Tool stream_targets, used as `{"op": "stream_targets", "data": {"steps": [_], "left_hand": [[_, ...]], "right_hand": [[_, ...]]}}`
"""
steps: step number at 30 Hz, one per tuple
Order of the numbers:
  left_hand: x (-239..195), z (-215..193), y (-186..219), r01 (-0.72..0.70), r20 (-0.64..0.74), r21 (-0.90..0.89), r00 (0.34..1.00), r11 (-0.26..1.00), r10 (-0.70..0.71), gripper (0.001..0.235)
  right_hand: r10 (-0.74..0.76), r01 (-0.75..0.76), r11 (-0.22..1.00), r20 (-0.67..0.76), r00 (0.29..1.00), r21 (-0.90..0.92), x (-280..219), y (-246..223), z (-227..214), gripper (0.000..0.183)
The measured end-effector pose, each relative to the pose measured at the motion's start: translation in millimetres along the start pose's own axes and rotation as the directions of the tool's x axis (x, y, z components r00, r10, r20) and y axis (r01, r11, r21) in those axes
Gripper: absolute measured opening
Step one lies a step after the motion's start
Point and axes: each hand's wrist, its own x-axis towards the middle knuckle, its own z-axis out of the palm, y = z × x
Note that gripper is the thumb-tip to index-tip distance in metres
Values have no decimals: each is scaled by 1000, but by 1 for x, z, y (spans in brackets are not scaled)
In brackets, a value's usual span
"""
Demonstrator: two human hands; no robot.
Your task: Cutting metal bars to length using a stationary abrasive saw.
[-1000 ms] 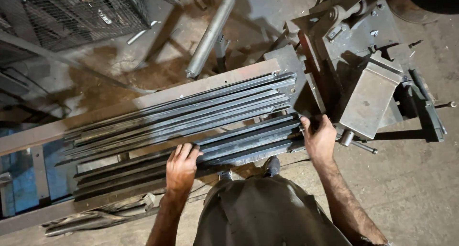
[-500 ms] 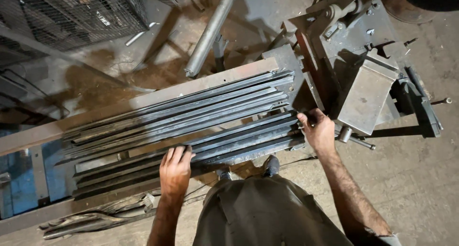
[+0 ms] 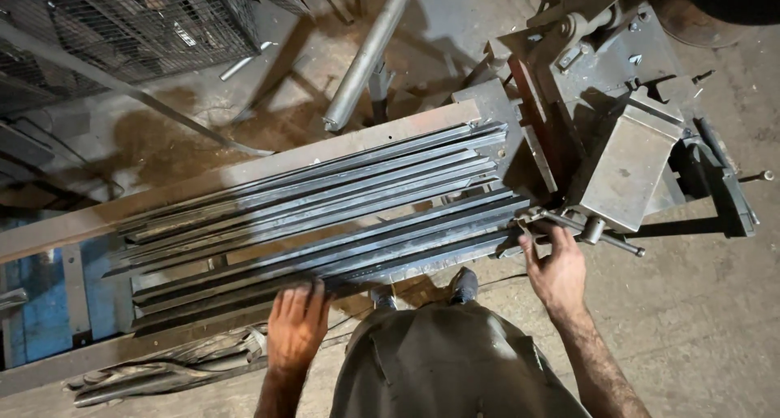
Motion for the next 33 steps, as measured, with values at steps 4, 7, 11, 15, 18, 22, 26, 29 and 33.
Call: {"op": "stream_targets", "data": {"steps": [4,7,11,15,18,22,26,29,33], "left_hand": [[4,-3,6,20,55,26,998,999,-21,37],[1,6,2,8,26,17,1000,1000,-9,39],[5,12,-1,40,137,102,989,994,-54,36],[12,4,0,-52,220,187,975,981,10,37],[19,-5,4,-132,174,238,981,962,92,35],[18,-6,3,-148,148,317,983,937,105,31],[14,-6,-4,-177,166,272,977,946,135,22],[18,-14,-4,-225,134,244,971,943,197,22],[6,-3,-8,-220,172,230,968,948,183,17]], "right_hand": [[62,-45,991,127,990,-127,-1,-3,4,55],[151,-148,989,239,959,-31,0,6,17,62],[138,-164,979,198,970,119,-4,29,32,65],[315,-377,899,268,911,225,0,13,24,62],[98,-116,978,107,989,176,-4,-4,18,56],[88,-92,995,70,994,50,-12,-2,23,53],[58,-62,995,49,997,77,-13,1,21,50],[36,-39,998,71,997,45,-11,-3,18,48],[20,-19,1000,77,997,-20,-15,-1,18,45]]}}
